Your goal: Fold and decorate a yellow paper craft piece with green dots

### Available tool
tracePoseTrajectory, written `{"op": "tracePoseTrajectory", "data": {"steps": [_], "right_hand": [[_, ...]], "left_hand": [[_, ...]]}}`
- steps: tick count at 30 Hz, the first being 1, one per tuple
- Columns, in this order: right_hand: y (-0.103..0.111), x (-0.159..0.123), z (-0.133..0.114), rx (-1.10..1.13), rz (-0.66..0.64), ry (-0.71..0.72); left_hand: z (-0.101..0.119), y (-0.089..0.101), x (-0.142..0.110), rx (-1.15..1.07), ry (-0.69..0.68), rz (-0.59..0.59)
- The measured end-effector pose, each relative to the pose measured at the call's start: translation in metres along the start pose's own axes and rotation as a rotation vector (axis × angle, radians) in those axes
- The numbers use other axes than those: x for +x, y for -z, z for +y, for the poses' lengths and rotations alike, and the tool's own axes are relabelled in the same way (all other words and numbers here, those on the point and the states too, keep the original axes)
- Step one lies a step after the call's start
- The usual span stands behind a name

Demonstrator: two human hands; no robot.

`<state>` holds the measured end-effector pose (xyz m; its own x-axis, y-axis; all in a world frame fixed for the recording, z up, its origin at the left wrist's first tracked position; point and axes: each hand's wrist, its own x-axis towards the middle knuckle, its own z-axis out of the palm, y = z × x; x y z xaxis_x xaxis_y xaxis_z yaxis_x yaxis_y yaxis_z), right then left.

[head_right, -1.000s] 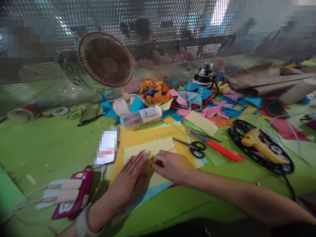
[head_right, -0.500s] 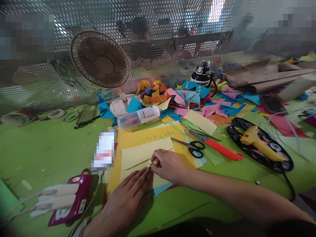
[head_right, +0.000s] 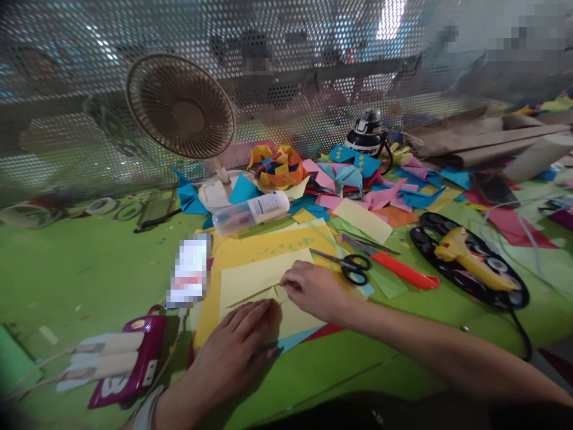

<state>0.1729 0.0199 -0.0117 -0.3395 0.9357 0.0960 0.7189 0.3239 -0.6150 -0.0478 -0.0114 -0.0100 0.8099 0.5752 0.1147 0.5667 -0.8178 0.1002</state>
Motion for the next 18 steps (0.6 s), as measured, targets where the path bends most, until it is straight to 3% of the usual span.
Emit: {"op": "tracePoseTrajectory", "data": {"steps": [7,18], "right_hand": [[0.007,-0.003,0.007,-0.032,-0.058,0.124],[0.000,-0.006,0.016,-0.062,-0.017,0.216]], "left_hand": [[-0.003,0.005,0.000,-0.049,-0.033,-0.008],[-0.003,0.000,-0.001,0.001,-0.024,-0.033]]}}
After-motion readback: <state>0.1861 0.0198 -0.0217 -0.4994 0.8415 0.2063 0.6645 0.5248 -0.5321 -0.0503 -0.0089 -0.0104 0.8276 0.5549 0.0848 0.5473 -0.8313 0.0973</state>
